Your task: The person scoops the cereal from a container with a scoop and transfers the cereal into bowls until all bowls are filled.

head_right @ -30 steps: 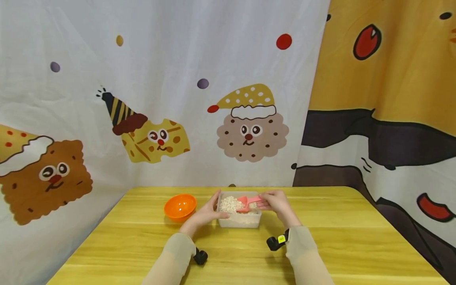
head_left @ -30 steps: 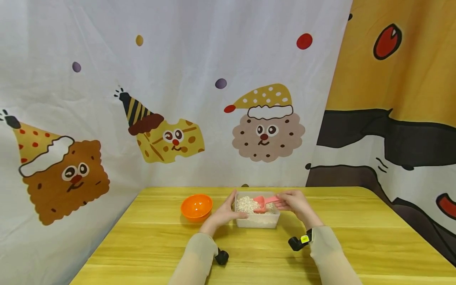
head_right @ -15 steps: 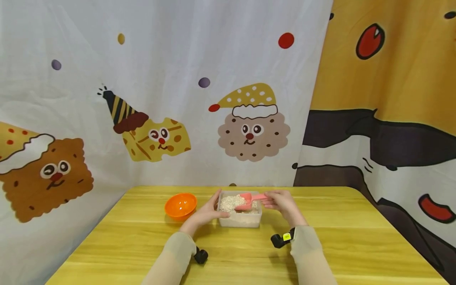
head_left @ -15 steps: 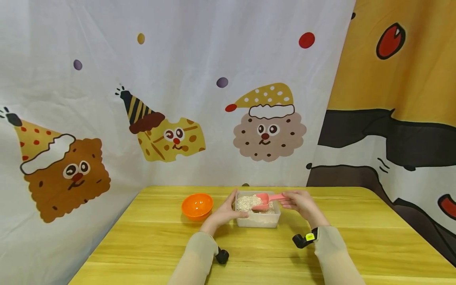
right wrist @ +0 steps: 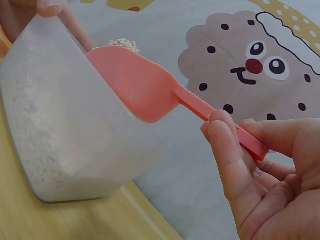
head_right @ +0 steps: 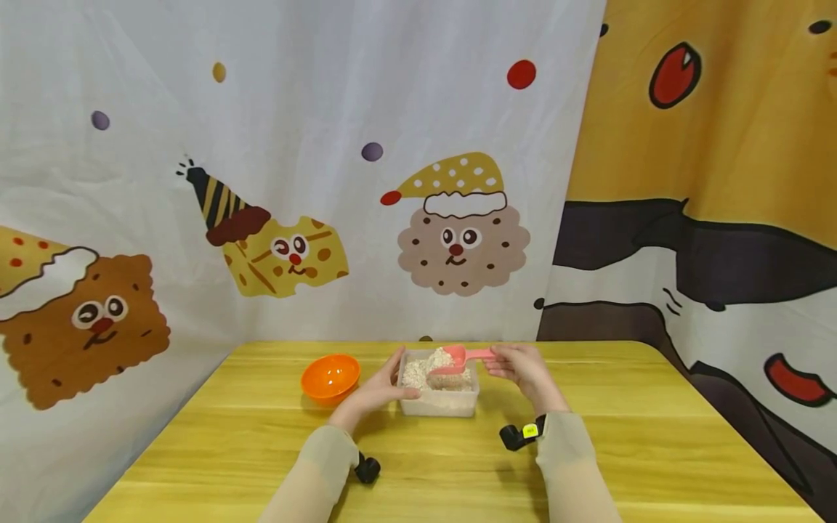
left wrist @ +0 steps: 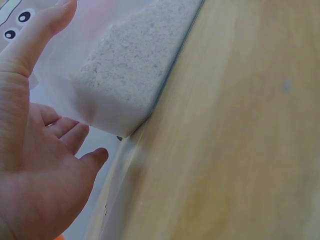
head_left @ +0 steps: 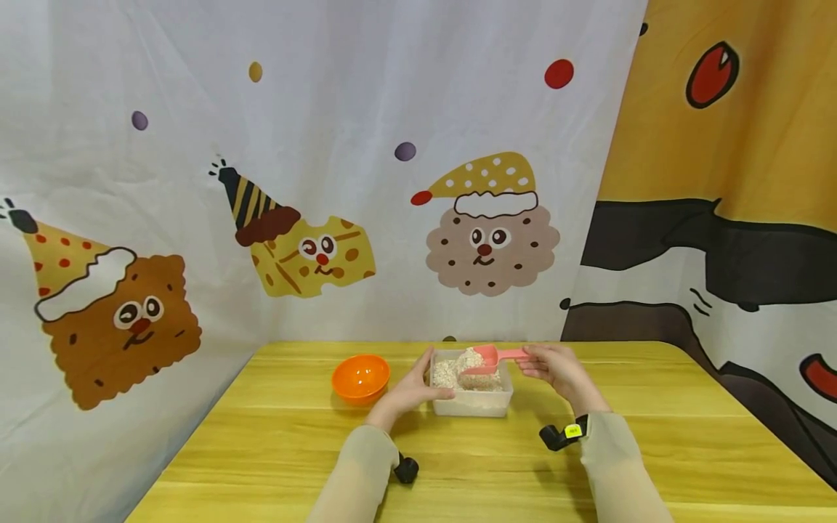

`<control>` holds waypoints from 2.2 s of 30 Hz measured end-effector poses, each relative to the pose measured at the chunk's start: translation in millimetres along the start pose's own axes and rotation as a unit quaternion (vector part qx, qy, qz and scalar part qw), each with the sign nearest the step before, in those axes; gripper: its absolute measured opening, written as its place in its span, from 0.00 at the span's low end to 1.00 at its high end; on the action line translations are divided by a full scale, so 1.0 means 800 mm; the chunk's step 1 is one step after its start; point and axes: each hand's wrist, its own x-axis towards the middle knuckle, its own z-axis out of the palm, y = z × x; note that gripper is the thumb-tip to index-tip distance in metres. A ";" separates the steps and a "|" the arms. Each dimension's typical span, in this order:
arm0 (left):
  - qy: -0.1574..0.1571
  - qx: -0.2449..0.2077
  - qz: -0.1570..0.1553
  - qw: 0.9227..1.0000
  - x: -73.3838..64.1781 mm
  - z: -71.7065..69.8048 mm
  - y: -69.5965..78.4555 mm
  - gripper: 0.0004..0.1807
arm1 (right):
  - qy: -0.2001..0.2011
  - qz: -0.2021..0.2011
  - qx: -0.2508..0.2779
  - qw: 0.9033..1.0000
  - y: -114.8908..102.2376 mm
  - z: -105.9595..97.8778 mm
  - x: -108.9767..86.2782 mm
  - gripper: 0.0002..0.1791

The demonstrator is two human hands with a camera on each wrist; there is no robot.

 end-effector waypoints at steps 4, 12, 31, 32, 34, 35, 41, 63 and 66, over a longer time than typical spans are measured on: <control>0.002 0.009 -0.006 1.000 -0.001 -0.001 0.001 0.62 | 0.001 -0.002 0.002 1.000 -0.001 0.000 -0.001 0.20; 0.016 0.065 0.003 0.998 -0.002 -0.005 0.014 0.63 | 0.000 -0.002 0.005 1.000 -0.003 0.001 -0.001 0.23; 0.056 0.117 0.053 0.990 -0.044 -0.110 0.054 0.61 | -0.014 -0.005 0.010 1.000 -0.002 -0.004 0.000 0.23; 0.060 0.121 0.054 0.989 -0.048 -0.116 0.051 0.61 | -0.016 -0.006 0.009 1.000 -0.002 -0.004 0.000 0.23; 0.069 0.131 0.053 0.987 -0.057 -0.129 0.045 0.60 | -0.021 -0.007 0.009 1.000 -0.002 -0.004 0.000 0.24; 0.074 0.136 0.050 0.987 -0.061 -0.135 0.041 0.60 | -0.021 -0.007 0.010 1.000 -0.002 -0.004 0.000 0.24; 0.089 0.141 0.021 0.986 -0.083 -0.160 0.013 0.59 | -0.018 -0.001 0.013 1.000 0.000 -0.002 0.000 0.23; 0.066 0.071 -0.050 0.994 -0.102 -0.171 -0.047 0.62 | -0.021 -0.003 0.025 0.999 0.001 -0.006 0.001 0.13; 0.063 0.062 -0.053 0.995 -0.102 -0.171 -0.047 0.63 | -0.024 -0.004 0.031 0.999 0.001 -0.007 0.001 0.13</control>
